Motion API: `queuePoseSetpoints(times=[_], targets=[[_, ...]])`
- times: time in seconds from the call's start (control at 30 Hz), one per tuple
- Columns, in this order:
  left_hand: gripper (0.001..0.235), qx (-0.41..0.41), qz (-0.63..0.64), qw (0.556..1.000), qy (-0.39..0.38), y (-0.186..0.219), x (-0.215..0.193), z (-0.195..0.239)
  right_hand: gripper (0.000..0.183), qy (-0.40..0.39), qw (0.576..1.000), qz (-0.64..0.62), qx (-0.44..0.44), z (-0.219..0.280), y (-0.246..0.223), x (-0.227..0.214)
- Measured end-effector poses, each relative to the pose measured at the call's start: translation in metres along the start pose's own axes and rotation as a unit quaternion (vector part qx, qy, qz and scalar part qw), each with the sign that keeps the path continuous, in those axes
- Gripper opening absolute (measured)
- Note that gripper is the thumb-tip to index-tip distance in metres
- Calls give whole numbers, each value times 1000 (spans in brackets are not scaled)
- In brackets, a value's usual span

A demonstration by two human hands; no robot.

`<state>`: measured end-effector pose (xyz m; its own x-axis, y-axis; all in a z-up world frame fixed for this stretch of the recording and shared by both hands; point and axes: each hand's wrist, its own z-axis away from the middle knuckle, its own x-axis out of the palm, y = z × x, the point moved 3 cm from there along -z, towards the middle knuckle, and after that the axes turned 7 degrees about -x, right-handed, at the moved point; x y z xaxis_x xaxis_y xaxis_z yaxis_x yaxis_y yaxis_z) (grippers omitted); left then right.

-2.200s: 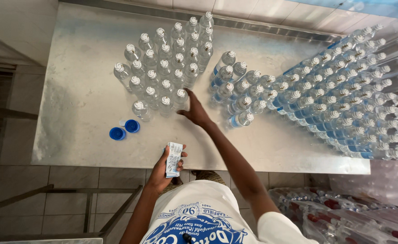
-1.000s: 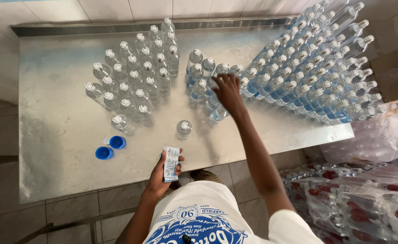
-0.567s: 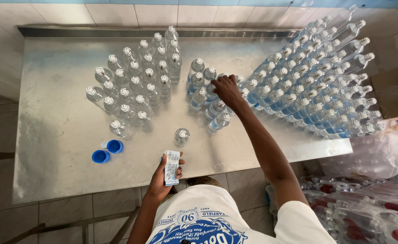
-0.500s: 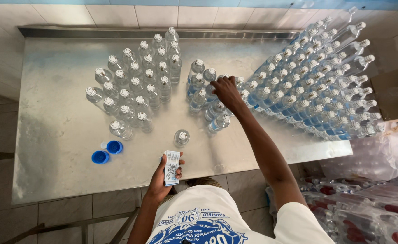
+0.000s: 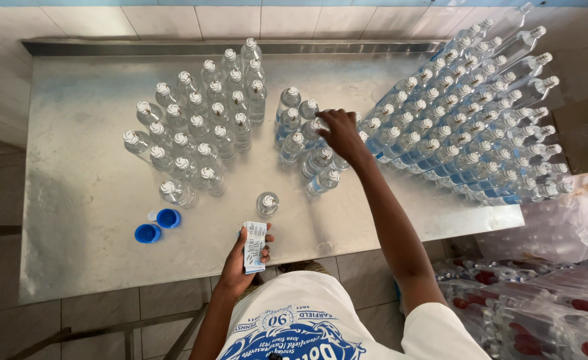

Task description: The person repeatedly picks up small white packets, opens them, and applies the contents to the caps of clear plastic bottles arranged on a metal table. The person then places the labeled bottles into a growing stack on the table.

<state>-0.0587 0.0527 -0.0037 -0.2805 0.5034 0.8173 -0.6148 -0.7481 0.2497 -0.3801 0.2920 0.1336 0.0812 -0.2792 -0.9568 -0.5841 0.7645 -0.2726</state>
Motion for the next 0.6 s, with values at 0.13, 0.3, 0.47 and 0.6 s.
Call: queuePoseSetpoints(times=[0.13,0.3,0.47,0.6], targets=[[82,-1,-2,1000,2,2,-3,4,28,5,999,30,11,29,11,-9],[82,-14,-9,1000,0,0,-9,-2,42,-115,988,102,-21,48,-7,20],[80,-21,-17,1000,-8,3,-1,-5,37,-125,983,134,-20,35,-5,38],[81,-20,-15,1000,-10,2,-1,-6,30,-110,991,75,4,33,-5,37]])
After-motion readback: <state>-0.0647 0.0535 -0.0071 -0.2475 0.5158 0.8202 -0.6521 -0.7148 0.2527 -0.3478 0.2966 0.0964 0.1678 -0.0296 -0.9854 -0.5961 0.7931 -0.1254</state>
